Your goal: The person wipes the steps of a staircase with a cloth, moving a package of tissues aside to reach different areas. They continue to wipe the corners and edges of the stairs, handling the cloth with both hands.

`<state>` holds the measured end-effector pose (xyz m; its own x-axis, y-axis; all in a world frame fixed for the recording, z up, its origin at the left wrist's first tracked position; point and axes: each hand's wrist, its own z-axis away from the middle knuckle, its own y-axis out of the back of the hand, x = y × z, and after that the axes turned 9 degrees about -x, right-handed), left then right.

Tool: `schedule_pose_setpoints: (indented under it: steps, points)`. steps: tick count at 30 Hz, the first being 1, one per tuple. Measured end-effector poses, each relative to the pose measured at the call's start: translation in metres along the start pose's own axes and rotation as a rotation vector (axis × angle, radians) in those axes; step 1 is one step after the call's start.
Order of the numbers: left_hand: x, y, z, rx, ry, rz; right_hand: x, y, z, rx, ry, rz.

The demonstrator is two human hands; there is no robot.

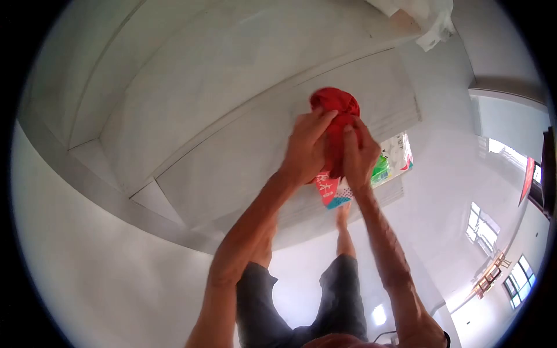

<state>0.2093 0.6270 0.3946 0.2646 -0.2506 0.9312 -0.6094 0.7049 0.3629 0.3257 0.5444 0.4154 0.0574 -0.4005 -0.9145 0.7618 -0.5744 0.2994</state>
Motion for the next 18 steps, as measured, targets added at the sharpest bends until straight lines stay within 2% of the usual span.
schedule_pose_setpoints:
  steps: [2,3,4,5,6,8,11,12,14,16,18]
  points:
    - [0.041,0.062,0.009,0.088,-0.152,-0.235,-0.058,-0.024,0.019,-0.047,0.254,-0.067]
    - [0.053,0.090,0.013,0.158,-0.219,-0.367,-0.066,-0.034,0.013,-0.120,0.446,0.018]
    - [0.053,0.115,0.018,0.235,-0.253,-0.466,-0.085,-0.051,0.004,-0.085,0.634,0.149]
    - [0.050,0.139,0.022,0.312,-0.288,-0.566,-0.107,-0.067,-0.004,-0.144,0.688,0.198]
    - [0.039,0.158,0.024,0.379,-0.276,-0.654,-0.116,-0.091,-0.014,-0.108,0.788,0.263]
    - [0.006,0.186,0.030,0.452,-0.201,-0.784,-0.124,-0.139,-0.035,-0.116,0.930,0.374]
    - [-0.062,0.207,0.036,0.429,-0.058,-0.826,-0.098,-0.201,-0.050,-0.361,0.827,0.904]
    - [-0.089,0.207,0.037,0.395,-0.041,-0.784,-0.095,-0.206,-0.051,-0.403,0.808,0.939]
    - [-0.103,0.203,0.038,0.356,-0.025,-0.699,-0.092,-0.212,-0.051,-0.489,0.768,1.009]
    - [-0.092,0.195,0.030,0.351,-0.028,-0.615,-0.091,-0.209,-0.055,-0.313,0.902,0.886]
    - [-0.102,0.193,0.023,0.345,0.018,-0.655,-0.082,-0.208,-0.064,-0.226,0.955,0.843]
